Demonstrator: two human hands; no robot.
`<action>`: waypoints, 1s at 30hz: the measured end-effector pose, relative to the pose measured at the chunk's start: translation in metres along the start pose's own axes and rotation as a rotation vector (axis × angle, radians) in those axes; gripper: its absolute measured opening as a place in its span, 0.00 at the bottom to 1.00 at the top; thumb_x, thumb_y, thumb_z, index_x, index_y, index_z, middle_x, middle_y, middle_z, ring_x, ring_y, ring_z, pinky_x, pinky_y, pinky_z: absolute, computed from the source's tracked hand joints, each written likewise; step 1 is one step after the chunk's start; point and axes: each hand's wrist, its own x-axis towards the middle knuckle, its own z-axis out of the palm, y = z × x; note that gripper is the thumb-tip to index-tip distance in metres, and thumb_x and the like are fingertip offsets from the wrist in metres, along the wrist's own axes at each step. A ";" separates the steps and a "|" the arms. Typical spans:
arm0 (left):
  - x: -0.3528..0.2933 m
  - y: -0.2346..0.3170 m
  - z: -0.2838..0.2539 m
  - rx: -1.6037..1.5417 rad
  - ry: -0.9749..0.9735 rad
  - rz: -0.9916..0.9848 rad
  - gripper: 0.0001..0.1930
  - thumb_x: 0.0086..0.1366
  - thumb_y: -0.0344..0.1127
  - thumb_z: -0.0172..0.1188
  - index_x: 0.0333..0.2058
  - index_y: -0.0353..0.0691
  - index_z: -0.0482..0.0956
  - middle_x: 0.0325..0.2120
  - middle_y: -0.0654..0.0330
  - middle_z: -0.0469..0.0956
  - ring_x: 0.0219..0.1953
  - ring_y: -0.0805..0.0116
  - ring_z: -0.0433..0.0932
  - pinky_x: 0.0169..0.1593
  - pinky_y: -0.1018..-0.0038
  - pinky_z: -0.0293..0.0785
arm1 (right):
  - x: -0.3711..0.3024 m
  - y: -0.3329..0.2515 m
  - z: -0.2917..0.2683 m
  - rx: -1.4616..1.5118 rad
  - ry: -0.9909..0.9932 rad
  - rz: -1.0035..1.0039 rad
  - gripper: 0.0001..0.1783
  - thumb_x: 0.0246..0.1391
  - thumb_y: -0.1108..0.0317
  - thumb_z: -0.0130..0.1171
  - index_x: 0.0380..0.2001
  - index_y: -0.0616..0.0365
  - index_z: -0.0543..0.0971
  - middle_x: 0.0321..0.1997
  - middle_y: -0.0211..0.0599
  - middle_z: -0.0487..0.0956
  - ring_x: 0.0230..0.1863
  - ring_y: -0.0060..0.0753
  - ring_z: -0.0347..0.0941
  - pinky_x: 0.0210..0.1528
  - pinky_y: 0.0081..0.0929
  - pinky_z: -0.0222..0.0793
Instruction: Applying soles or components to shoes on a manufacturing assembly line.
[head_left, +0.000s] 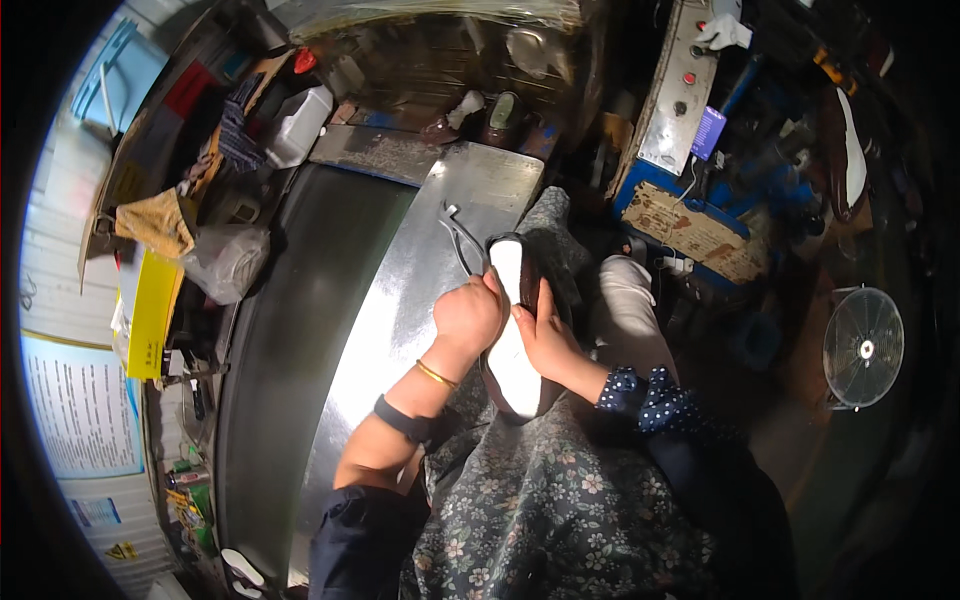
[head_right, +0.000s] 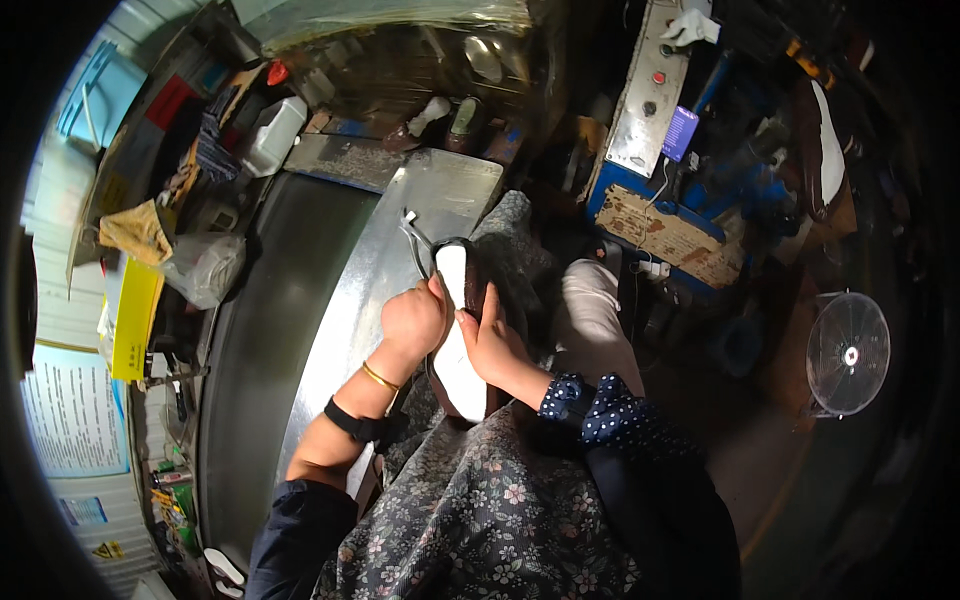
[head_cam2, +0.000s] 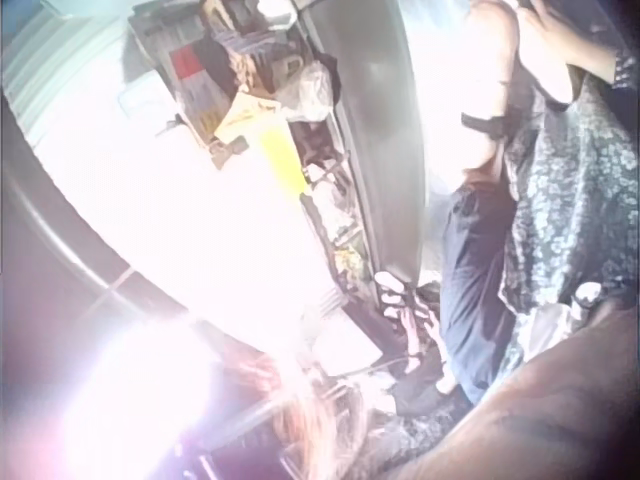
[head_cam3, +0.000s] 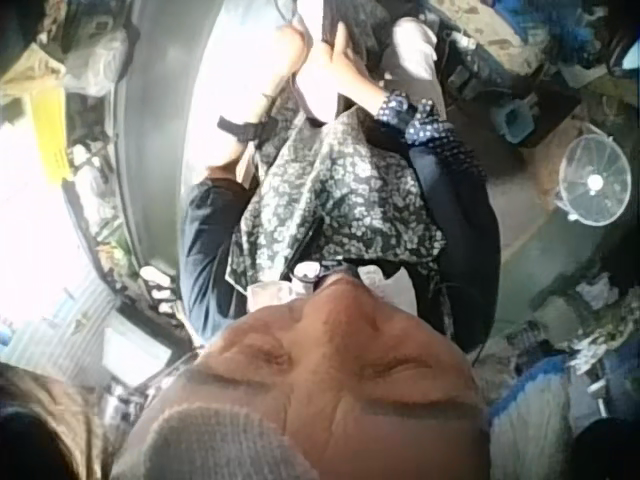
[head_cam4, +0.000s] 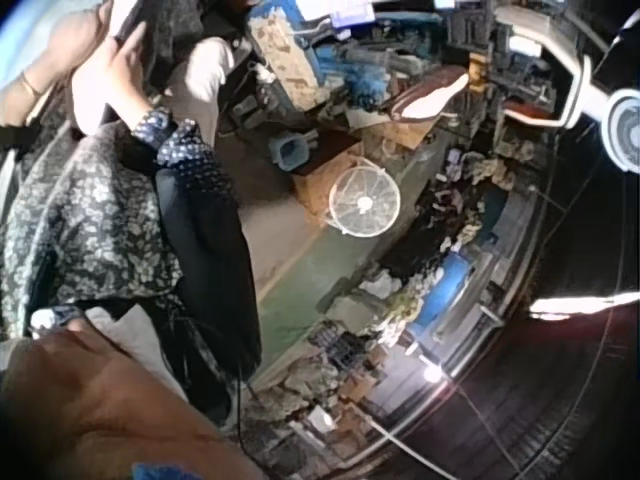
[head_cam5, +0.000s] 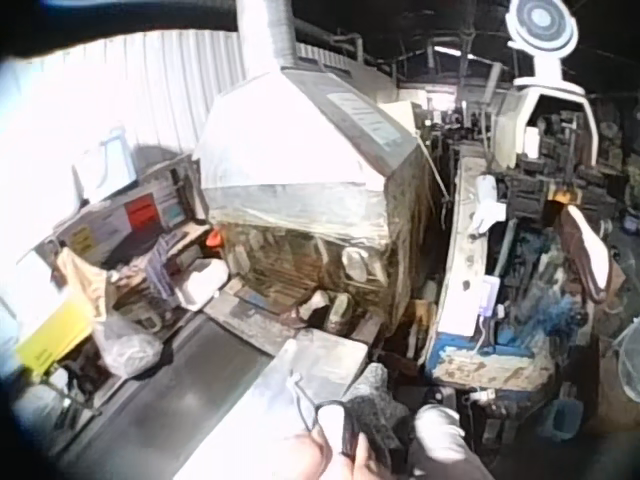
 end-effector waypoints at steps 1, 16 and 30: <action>-0.007 -0.007 0.003 -0.006 0.004 -0.018 0.21 0.74 0.48 0.39 0.40 0.35 0.74 0.32 0.37 0.80 0.31 0.47 0.83 0.28 0.55 0.78 | -0.001 0.009 0.006 -0.010 -0.015 -0.008 0.43 0.68 0.47 0.43 0.71 0.66 0.41 0.67 0.74 0.60 0.67 0.69 0.59 0.66 0.44 0.60; 0.072 0.027 0.005 -0.648 -0.113 0.101 0.34 0.75 0.54 0.30 0.48 0.27 0.77 0.43 0.28 0.76 0.50 0.31 0.74 0.57 0.50 0.68 | 0.109 -0.011 -0.051 -0.259 0.166 -0.064 0.36 0.68 0.41 0.33 0.53 0.62 0.76 0.52 0.60 0.78 0.57 0.61 0.71 0.60 0.44 0.66; -0.090 0.016 0.051 -1.700 -0.267 0.074 0.53 0.60 0.27 0.69 0.72 0.40 0.36 0.67 0.55 0.56 0.66 0.63 0.59 0.66 0.71 0.58 | 0.131 0.014 -0.039 0.764 -0.091 -0.198 0.33 0.71 0.42 0.38 0.40 0.59 0.82 0.36 0.34 0.82 0.33 0.24 0.78 0.40 0.26 0.74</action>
